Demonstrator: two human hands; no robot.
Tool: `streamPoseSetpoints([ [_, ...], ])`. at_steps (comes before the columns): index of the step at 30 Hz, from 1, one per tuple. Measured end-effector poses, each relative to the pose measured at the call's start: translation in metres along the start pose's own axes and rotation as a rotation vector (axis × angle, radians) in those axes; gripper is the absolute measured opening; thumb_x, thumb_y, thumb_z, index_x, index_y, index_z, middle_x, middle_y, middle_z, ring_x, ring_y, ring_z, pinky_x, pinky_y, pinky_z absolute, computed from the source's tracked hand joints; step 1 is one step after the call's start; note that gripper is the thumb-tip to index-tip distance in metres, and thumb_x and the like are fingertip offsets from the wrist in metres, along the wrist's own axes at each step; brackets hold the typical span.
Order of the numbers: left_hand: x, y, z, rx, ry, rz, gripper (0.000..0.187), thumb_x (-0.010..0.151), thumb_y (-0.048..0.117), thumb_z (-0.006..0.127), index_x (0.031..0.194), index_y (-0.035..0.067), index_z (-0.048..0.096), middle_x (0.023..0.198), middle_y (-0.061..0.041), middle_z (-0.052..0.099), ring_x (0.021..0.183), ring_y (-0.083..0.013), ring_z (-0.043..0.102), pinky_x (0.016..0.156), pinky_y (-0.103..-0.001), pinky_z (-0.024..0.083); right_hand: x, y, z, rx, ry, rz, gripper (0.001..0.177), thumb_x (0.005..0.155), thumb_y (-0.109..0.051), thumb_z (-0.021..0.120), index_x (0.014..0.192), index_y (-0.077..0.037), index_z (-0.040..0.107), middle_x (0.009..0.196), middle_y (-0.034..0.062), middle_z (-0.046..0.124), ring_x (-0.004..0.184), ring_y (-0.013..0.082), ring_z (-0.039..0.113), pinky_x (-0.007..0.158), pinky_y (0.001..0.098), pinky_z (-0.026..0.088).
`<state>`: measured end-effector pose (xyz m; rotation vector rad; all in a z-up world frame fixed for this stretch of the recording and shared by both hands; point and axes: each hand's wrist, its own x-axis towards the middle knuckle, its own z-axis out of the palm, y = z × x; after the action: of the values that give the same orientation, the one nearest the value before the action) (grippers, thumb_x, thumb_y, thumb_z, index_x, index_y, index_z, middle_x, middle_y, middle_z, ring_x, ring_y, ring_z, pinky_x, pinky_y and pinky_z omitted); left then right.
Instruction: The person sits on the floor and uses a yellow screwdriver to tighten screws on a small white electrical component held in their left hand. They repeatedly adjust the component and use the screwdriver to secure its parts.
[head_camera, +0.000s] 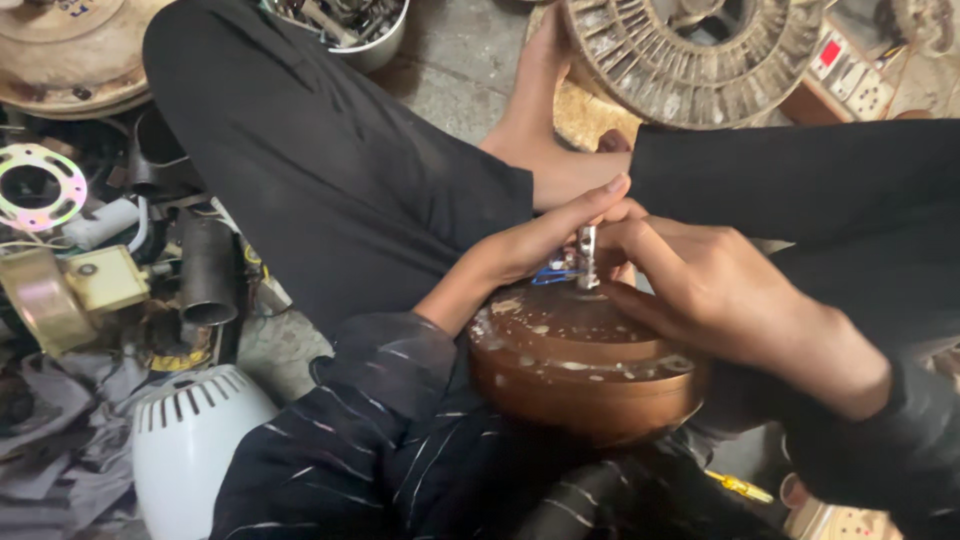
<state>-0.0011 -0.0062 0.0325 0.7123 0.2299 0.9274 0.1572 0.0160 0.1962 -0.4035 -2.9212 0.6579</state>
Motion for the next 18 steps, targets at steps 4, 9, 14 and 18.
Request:
streamPoseSetpoints([
  [4,0.001,0.003,0.005,-0.001,0.052,-0.048,0.064,0.110,0.055,0.037,0.122,-0.002,0.064,0.099,-0.006,0.069,0.088,-0.0114,0.064,0.080,-0.026,0.052,0.002,0.005,-0.004,-0.129,-0.053,-0.198,0.037,0.080,-0.009,0.075,0.111,0.001,0.056,0.084,0.0127,0.064,0.078,0.0306,0.069,0.062,0.0415,0.055],
  [9,0.002,0.006,0.008,0.026,0.068,-0.054,0.066,0.109,0.054,0.036,0.124,-0.005,0.064,0.104,-0.006,0.070,0.095,-0.0104,0.066,0.088,-0.024,0.053,0.005,0.016,-0.001,-0.225,-0.139,-0.377,0.036,0.077,-0.005,0.069,0.109,-0.002,0.055,0.086,0.0085,0.062,0.079,0.0293,0.068,0.064,0.0389,0.057],
  [14,-0.003,0.008,0.009,0.063,0.070,0.006,0.062,0.112,0.051,0.040,0.121,-0.006,0.065,0.101,-0.007,0.069,0.092,-0.0108,0.064,0.085,-0.024,0.052,0.011,0.022,-0.001,-0.178,-0.145,-0.431,0.038,0.077,-0.006,0.067,0.112,0.000,0.055,0.090,0.0104,0.062,0.077,0.0292,0.068,0.063,0.0384,0.057],
  [18,-0.002,0.004,0.006,0.055,0.063,0.023,0.061,0.112,0.050,0.041,0.120,-0.005,0.066,0.098,-0.007,0.070,0.088,-0.0105,0.065,0.081,-0.024,0.053,0.012,0.024,-0.001,-0.159,-0.147,-0.468,0.038,0.078,-0.005,0.066,0.113,0.000,0.054,0.091,0.0108,0.062,0.079,0.0294,0.068,0.065,0.0381,0.057],
])
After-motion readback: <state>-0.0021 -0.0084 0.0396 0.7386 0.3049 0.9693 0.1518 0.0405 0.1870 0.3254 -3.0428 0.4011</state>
